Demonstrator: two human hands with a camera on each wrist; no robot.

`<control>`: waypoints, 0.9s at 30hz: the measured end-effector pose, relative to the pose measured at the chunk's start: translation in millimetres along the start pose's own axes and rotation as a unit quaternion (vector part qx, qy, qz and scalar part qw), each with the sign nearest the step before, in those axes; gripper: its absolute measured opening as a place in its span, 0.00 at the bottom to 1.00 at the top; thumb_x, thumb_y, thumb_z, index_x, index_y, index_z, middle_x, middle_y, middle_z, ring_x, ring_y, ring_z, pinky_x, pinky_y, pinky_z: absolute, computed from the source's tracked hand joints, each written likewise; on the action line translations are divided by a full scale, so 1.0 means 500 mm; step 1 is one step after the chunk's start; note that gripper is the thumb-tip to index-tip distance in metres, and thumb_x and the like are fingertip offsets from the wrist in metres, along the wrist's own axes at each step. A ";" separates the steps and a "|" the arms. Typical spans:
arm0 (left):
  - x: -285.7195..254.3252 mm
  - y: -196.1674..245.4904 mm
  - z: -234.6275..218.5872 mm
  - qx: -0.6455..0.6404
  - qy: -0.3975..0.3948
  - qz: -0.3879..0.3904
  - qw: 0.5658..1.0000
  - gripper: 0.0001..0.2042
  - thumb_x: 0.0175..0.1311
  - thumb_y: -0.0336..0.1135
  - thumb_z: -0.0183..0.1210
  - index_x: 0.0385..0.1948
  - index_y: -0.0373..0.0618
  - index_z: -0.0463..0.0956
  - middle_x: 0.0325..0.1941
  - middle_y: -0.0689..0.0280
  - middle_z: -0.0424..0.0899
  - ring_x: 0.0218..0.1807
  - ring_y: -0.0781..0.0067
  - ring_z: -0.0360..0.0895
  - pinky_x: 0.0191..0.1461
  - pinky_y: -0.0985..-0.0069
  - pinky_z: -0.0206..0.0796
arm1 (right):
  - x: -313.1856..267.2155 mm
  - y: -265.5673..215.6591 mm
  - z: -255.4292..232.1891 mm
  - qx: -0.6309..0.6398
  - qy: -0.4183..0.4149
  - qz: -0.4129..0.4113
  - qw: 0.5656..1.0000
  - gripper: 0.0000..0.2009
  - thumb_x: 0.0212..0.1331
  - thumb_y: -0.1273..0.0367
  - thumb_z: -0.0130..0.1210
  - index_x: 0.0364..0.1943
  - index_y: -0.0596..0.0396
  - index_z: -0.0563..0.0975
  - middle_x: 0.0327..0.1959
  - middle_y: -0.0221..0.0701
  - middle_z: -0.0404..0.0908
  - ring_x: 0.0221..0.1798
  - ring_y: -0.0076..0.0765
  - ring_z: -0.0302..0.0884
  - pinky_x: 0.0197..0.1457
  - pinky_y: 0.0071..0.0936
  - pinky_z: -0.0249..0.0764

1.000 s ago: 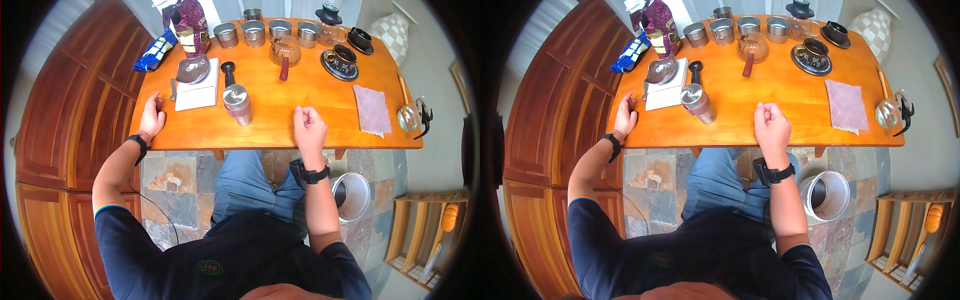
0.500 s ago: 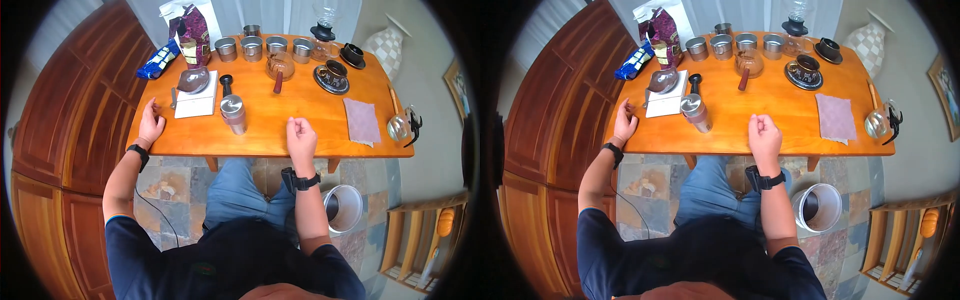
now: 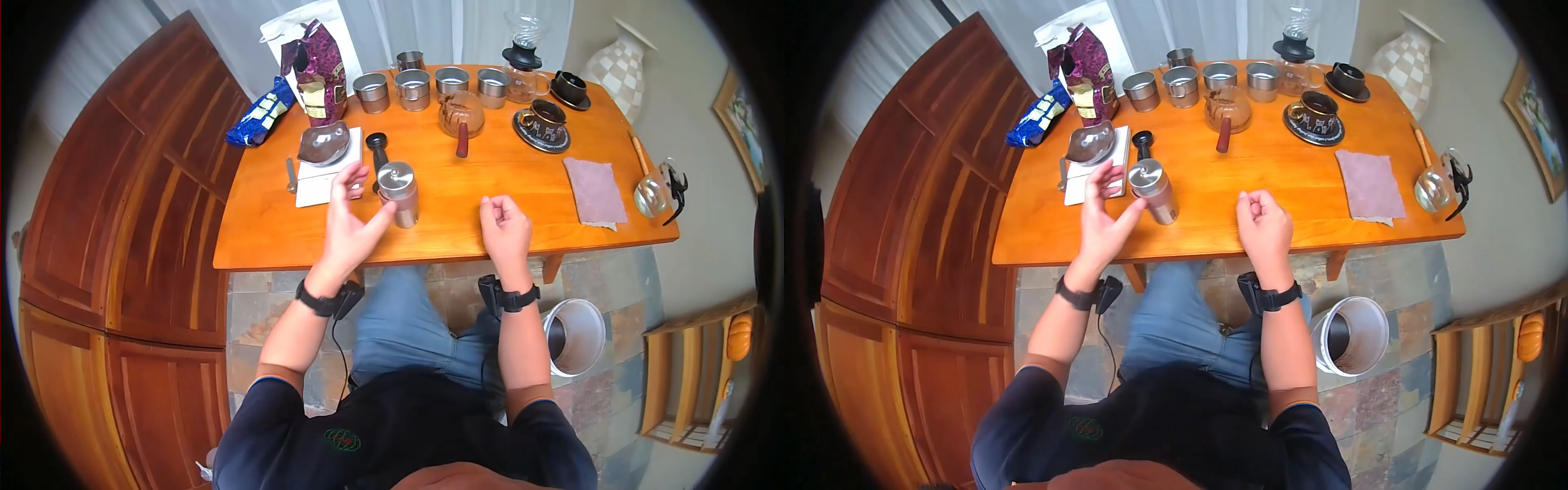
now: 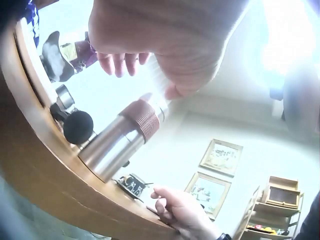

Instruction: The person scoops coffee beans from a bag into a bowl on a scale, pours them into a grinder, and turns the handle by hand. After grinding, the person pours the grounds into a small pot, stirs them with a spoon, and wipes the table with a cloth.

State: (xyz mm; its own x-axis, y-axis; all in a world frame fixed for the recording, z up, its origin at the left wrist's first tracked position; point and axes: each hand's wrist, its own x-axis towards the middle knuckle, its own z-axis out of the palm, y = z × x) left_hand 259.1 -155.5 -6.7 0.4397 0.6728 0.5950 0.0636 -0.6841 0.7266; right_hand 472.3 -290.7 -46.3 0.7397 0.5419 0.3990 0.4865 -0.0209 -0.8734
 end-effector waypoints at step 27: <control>0.028 0.014 0.108 -0.220 -0.013 -0.090 0.971 0.30 0.53 0.28 0.71 0.59 0.44 0.68 0.41 0.66 0.81 0.43 0.79 0.79 0.49 0.79 0.72 | -0.017 -0.011 -0.004 -0.041 -0.046 -0.031 0.998 0.11 0.60 0.63 0.63 0.26 0.56 0.79 0.14 0.29 0.74 0.15 0.29 0.71 0.22 0.27 0.65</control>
State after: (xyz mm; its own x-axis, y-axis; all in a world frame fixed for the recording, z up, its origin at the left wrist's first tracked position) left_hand 314.2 -166.1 -12.0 0.4802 0.7593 0.4393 -0.2444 -0.3651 0.8983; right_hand 464.2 -297.0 -44.4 0.6636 0.6187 0.4205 0.5687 -0.0520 -0.8209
